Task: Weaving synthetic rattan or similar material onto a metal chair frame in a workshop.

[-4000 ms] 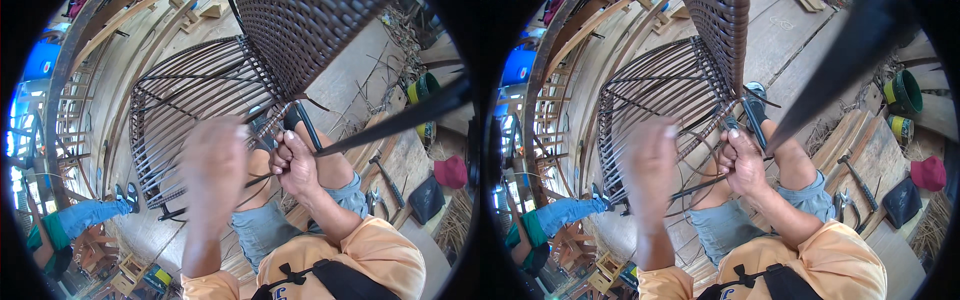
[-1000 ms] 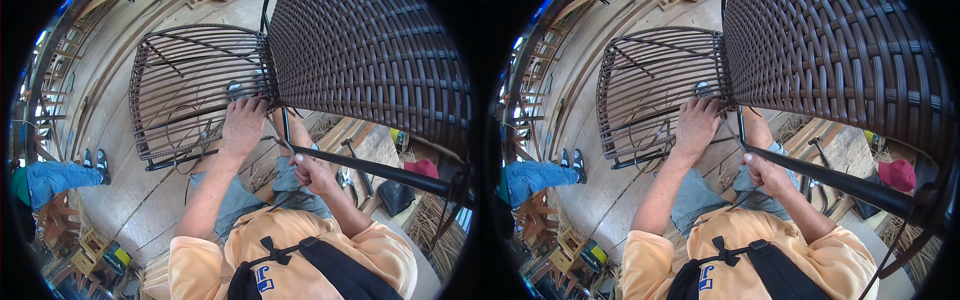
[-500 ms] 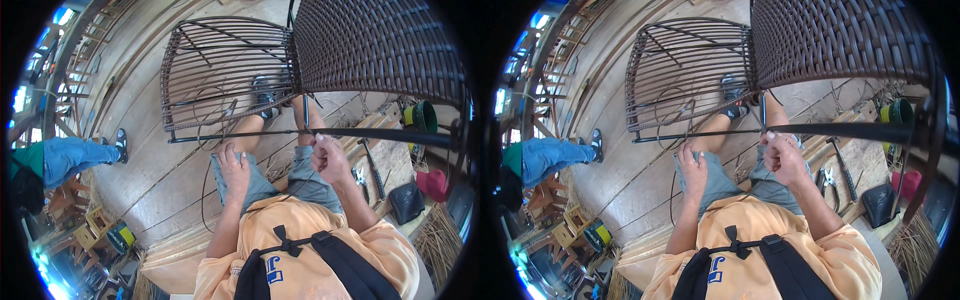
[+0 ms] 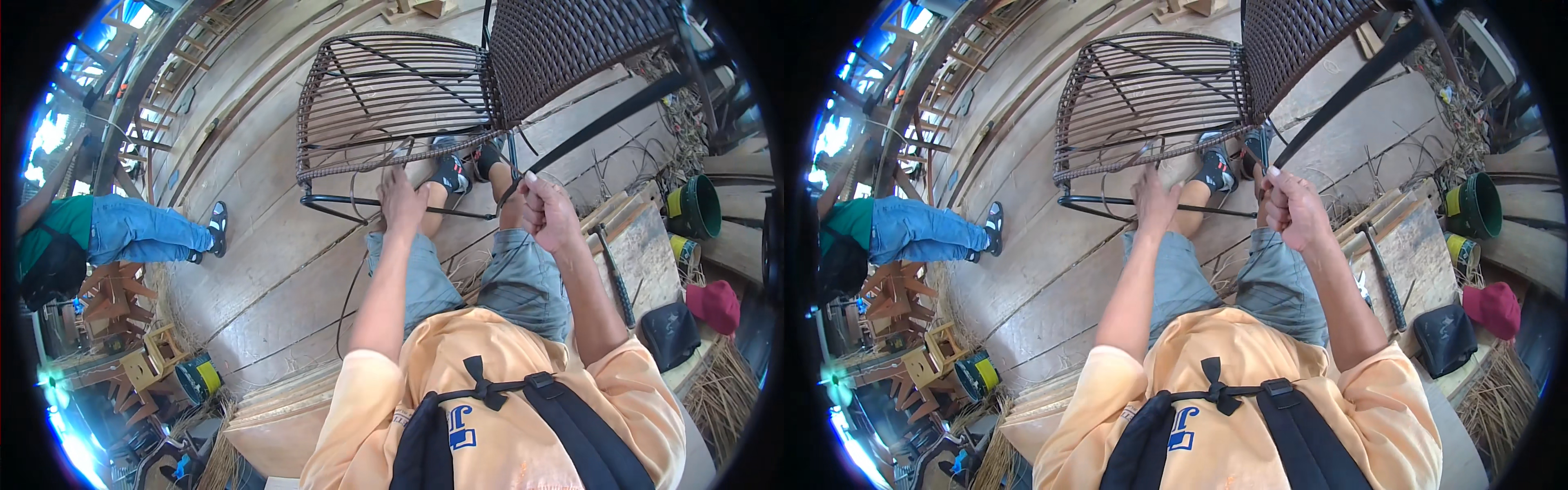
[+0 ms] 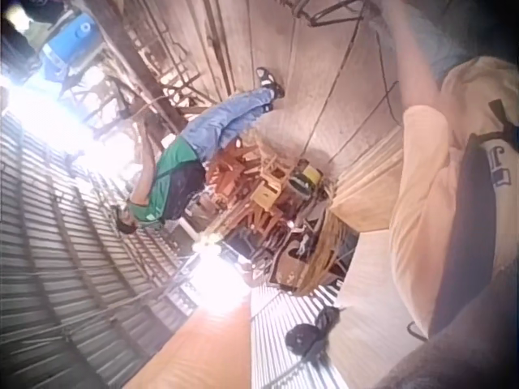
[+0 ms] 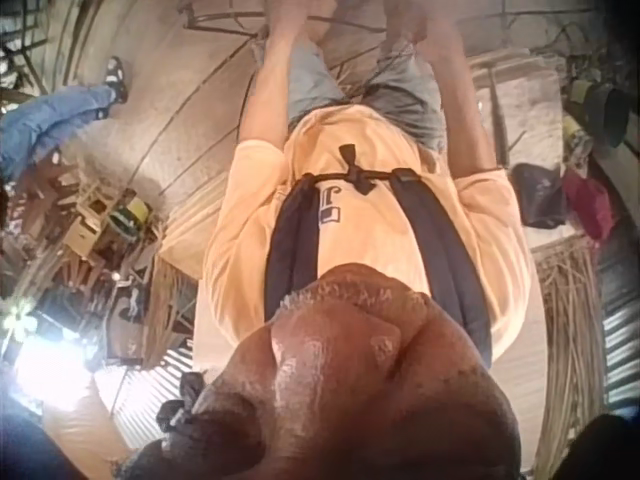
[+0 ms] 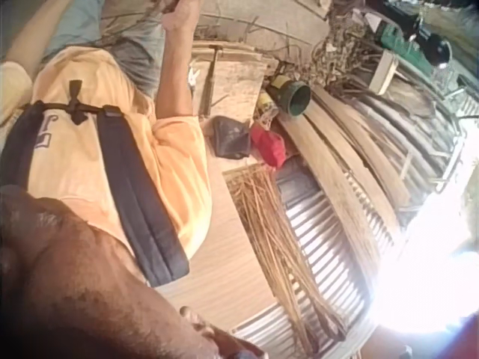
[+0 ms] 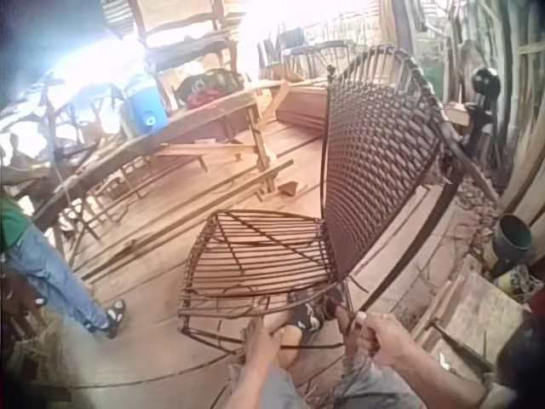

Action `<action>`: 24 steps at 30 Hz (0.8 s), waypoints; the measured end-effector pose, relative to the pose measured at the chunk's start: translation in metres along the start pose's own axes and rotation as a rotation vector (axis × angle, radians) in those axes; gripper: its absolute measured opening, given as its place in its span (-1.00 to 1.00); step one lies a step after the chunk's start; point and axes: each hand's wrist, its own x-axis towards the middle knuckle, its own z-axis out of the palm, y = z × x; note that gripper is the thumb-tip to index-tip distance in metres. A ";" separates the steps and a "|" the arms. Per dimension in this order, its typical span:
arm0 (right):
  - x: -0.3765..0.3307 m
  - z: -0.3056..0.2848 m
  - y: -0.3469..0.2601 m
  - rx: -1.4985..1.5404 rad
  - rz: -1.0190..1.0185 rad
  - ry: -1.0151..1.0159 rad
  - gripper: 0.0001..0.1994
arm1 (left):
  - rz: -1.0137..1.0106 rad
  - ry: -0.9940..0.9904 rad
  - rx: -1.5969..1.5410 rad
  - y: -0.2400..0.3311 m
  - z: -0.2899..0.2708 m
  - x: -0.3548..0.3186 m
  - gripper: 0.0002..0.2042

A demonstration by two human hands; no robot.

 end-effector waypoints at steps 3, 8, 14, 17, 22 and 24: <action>0.003 0.004 0.003 0.014 0.008 0.005 -0.75 | -0.216 -0.271 -0.587 -0.013 -0.013 -0.008 -0.70; -0.004 -0.011 -0.004 0.025 -0.013 0.027 -0.76 | -0.537 -0.429 -0.382 -0.055 -0.172 -0.125 -0.77; -0.005 -0.012 0.004 -0.004 -0.036 0.012 -0.75 | -0.652 -1.046 0.773 -0.245 -0.355 -0.477 -0.82; -0.001 -0.005 0.010 -0.005 -0.047 0.025 -0.74 | -0.863 -1.323 0.896 -0.222 -0.432 -0.567 -0.77; -0.005 -0.004 0.008 0.039 -0.047 0.038 -0.73 | -0.559 -0.845 0.293 -0.245 -0.439 -0.600 -0.74; -0.006 -0.007 0.011 0.022 -0.044 0.042 -0.72 | -0.426 -0.640 0.063 -0.254 -0.434 -0.610 -0.73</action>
